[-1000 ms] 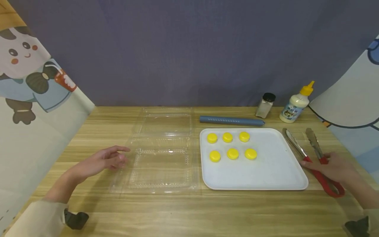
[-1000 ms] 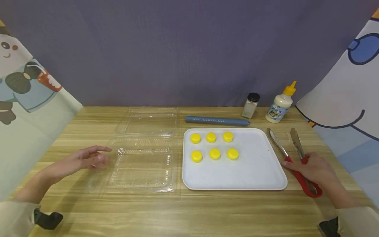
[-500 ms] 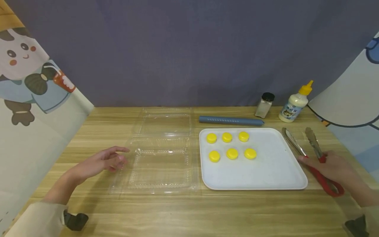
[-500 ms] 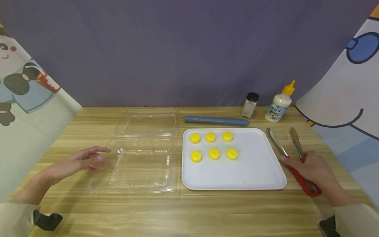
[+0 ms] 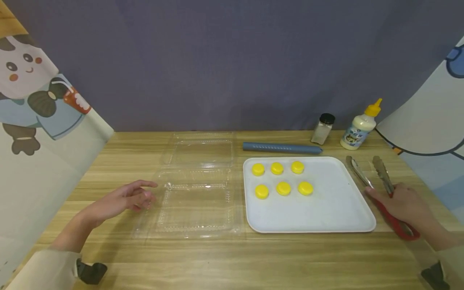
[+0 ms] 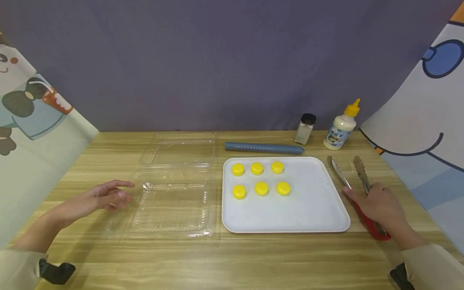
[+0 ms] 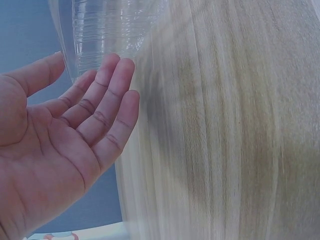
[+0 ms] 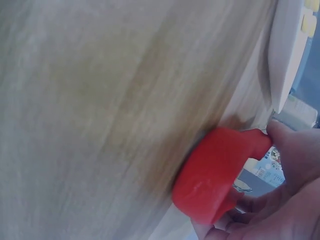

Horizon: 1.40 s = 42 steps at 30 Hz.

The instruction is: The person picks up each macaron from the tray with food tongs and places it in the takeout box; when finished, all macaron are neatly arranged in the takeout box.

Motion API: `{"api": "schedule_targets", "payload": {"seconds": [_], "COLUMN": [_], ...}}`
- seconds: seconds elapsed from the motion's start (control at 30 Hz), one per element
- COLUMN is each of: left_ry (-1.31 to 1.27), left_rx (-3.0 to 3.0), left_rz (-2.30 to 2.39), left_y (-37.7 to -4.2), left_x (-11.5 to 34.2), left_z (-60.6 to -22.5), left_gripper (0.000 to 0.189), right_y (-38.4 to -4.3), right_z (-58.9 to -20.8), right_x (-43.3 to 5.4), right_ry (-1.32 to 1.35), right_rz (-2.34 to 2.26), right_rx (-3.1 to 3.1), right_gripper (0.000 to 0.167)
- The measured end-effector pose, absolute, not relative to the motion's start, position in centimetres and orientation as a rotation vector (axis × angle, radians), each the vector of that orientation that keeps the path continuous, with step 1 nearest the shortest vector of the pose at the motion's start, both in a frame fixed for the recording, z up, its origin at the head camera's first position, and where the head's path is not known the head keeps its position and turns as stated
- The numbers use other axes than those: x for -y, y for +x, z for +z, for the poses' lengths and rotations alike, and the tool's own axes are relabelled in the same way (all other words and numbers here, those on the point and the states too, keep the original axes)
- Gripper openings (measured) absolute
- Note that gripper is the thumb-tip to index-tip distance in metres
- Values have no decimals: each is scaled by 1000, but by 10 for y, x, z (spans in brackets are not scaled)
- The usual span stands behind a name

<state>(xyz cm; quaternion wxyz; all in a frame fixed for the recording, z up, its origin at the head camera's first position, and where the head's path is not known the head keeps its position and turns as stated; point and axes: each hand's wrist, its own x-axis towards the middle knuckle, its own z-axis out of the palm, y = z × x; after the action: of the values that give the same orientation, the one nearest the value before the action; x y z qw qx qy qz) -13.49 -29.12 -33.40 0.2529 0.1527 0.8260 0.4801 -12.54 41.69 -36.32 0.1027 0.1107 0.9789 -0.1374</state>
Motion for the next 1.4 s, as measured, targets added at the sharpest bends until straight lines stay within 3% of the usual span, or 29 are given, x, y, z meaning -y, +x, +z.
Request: {"api": "schedule_targets", "payload": {"seconds": [0.2,0.53,0.83,1.0,1.4], "left_ry": [394,419,433,436,422], "left_rx": [-2248,-2238,-2233,-2236,-2256], "left_rz": [1301,1317,1320,1316,1296], "left_y": [-134,-136,-137,-137,-135], "left_x": [291,292,292,292,292], "left_z": [-333,-336,-336,-336,-333], "left_gripper": [51,51,51,51,51], "right_y": [-126,-131,-131,-131,-133], "right_z": [-365,-362,-354,-351,-340], "right_x": [-418,-429,-429,-426,-425], "right_ry": [297,186,150,225,144], "right_rz": [-431,-436,-475,-444,-398], "right_rx": [-2937,-2996,-3081,-3092,-3129], "right_gripper": [83,92,73,84,87]}}
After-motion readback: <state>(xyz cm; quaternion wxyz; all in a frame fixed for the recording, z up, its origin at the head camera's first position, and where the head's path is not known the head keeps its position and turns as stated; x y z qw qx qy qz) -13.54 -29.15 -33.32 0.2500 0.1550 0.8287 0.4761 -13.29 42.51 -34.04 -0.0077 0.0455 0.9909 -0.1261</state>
